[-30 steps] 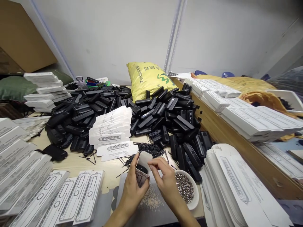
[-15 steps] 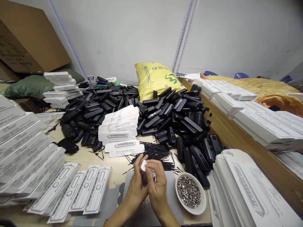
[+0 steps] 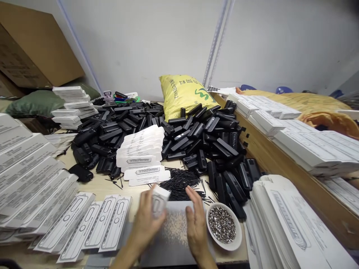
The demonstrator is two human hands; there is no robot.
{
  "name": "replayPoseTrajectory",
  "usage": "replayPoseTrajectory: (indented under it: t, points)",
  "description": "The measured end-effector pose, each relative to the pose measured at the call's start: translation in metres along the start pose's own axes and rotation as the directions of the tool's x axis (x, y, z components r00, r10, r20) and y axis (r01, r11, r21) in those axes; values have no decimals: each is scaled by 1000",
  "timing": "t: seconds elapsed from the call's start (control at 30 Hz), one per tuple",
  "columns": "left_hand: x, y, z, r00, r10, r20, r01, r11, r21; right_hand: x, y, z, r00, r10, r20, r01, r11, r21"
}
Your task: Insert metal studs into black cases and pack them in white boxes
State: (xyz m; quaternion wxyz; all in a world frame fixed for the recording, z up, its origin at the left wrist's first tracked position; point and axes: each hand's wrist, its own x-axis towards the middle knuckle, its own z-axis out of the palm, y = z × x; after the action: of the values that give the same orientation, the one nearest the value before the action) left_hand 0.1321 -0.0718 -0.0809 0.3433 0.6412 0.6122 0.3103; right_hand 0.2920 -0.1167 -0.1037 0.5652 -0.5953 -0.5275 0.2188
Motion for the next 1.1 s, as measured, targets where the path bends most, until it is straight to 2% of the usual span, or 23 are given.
replayPoseTrajectory:
  t: [0.03, 0.07, 0.1, 0.2, 0.27, 0.3, 0.33, 0.4, 0.5, 0.57, 0.67, 0.73, 0.77, 0.83, 0.9, 1.0, 1.1]
  points:
    - [2, -10, -19, 996, -71, -53, 76, 993, 86, 3, 4, -12, 999, 23, -22, -24, 999, -29]
    - [5, -23, -39, 990, -94, -109, 114, 976, 185, 5, 9, -25, 998, 41, -42, -43, 997, -62]
    - [8, -40, -60, 982, -86, -171, 133, 950, 282, 6, 15, -39, 997, 53, -59, -58, 994, -97]
    - [16, -95, -112, 979, -20, -202, 135, 806, 576, 6, 40, -76, 992, 111, -61, -121, 972, -203]
    - [23, -117, -125, 959, 73, -273, 143, 709, 690, 2, 59, -92, 994, 106, -25, -109, 945, -308]
    - [28, -118, -124, 948, 130, -290, 121, 694, 709, 0, 68, -97, 997, 83, -3, -79, 924, -374]
    - [35, -114, -116, 941, 185, -283, 72, 709, 702, -3, 77, -100, 998, 56, 18, -43, 896, -442]
    - [54, -86, -84, 945, 257, -203, -88, 797, 598, -8, 91, -100, 999, 8, 46, 19, 829, -559]
    - [89, -17, -6, 961, 275, 29, -274, 934, 228, -12, 101, -96, 998, -32, 49, 55, 766, -640]
    - [111, 31, 53, 949, 267, 167, -266, 964, -28, -14, 104, -93, 998, -49, 41, 64, 765, -641]
    - [142, 86, 131, 946, 252, 204, -242, 967, -74, -16, 107, -93, 998, -60, -1, 48, 803, -593]
    - [160, 106, 167, 954, 191, 230, -178, 981, -79, -18, 109, -94, 997, -46, -59, 8, 850, -527]
    - [168, 113, 180, 957, 149, 249, -132, 988, -83, -19, 110, -95, 995, -22, -92, -25, 877, -480]
    - [181, 118, 193, 954, 69, 293, -40, 994, -103, -21, 106, -98, 986, 78, -150, -129, 922, -366]
    - [189, 117, 191, 940, 22, 341, 31, 989, -148, -20, 99, -99, 950, 232, -210, -276, 937, -213]
    - [186, 105, 167, 899, 27, 437, 104, 956, -273, -11, 82, -95, 868, 445, -220, -438, 895, 83]
    - [157, 86, 129, 840, 99, 533, 161, 893, -419, 3, 64, -80, 839, 522, -156, -458, 830, 317]
